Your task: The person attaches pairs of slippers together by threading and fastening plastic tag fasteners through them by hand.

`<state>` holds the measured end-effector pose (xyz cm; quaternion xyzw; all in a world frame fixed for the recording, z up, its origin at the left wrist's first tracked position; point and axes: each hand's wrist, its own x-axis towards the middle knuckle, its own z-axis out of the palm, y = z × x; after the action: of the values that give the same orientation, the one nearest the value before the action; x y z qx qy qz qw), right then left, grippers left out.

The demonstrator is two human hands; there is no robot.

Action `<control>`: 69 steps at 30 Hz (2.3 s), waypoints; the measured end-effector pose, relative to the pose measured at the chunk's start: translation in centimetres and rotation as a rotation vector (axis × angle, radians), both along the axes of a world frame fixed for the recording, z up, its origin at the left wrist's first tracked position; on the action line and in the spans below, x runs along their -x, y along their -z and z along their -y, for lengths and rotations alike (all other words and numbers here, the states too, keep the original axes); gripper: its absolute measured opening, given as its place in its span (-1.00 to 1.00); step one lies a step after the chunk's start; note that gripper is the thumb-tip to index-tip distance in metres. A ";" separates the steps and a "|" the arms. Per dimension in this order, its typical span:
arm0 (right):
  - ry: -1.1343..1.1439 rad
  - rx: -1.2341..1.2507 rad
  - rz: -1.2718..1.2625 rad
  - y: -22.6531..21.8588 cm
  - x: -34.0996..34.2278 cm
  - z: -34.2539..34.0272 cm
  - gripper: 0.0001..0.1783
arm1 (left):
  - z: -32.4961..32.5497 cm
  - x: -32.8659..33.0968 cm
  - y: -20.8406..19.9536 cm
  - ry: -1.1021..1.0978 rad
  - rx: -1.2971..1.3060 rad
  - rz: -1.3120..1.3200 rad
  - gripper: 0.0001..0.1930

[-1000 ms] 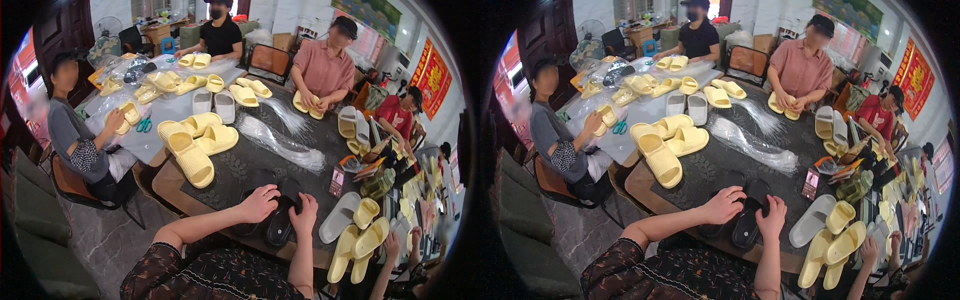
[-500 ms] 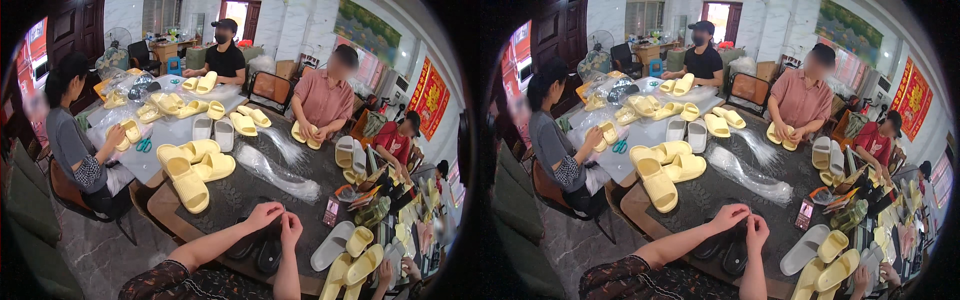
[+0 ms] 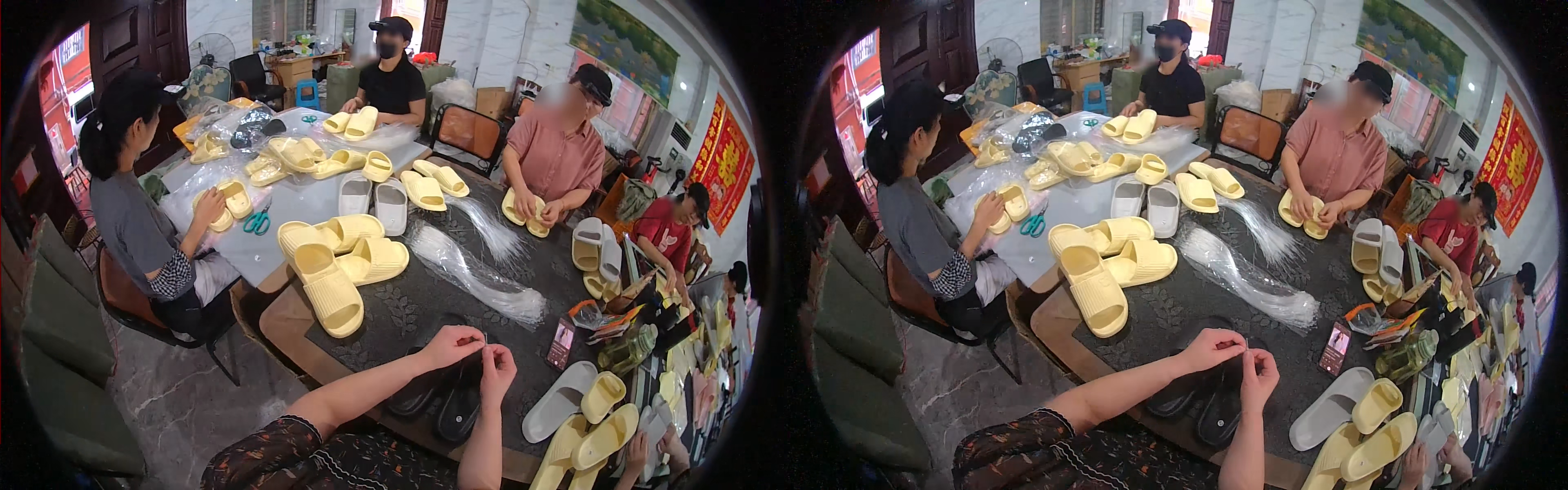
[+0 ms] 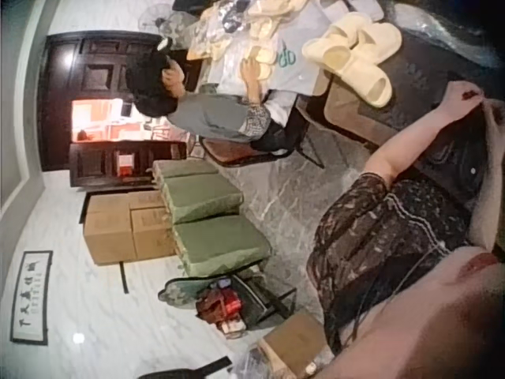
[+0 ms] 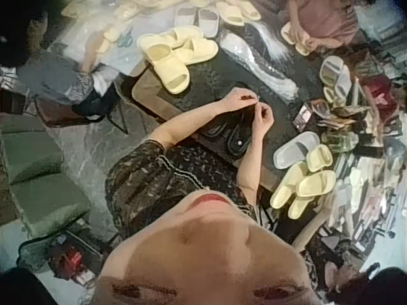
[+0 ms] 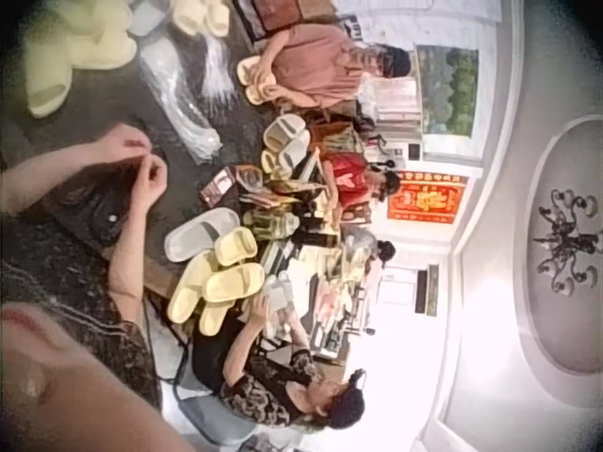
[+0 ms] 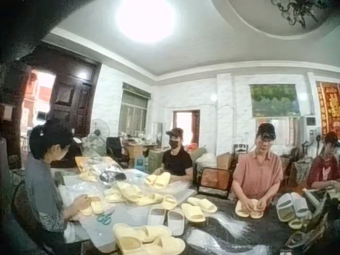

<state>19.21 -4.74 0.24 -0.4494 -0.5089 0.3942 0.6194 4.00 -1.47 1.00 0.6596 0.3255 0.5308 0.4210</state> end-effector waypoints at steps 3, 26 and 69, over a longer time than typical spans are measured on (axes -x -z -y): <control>-0.019 -0.020 0.006 -0.4 0.0 0.2 -0.98 | -0.1 0.4 -0.1 -0.047 0.060 0.047 -0.89; -0.020 -0.024 0.035 0.3 -0.1 -0.4 -0.96 | -0.3 0.4 -0.2 -0.061 -0.155 -0.020 -0.90; -0.026 -0.040 0.073 0.0 -0.2 -0.3 -0.93 | -0.4 0.0 0.4 -0.030 -0.294 -0.187 -0.91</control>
<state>19.41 -4.41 0.21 -0.4444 -0.5448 0.3750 0.6042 4.05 -1.06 0.58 0.7557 0.2917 0.5152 0.2799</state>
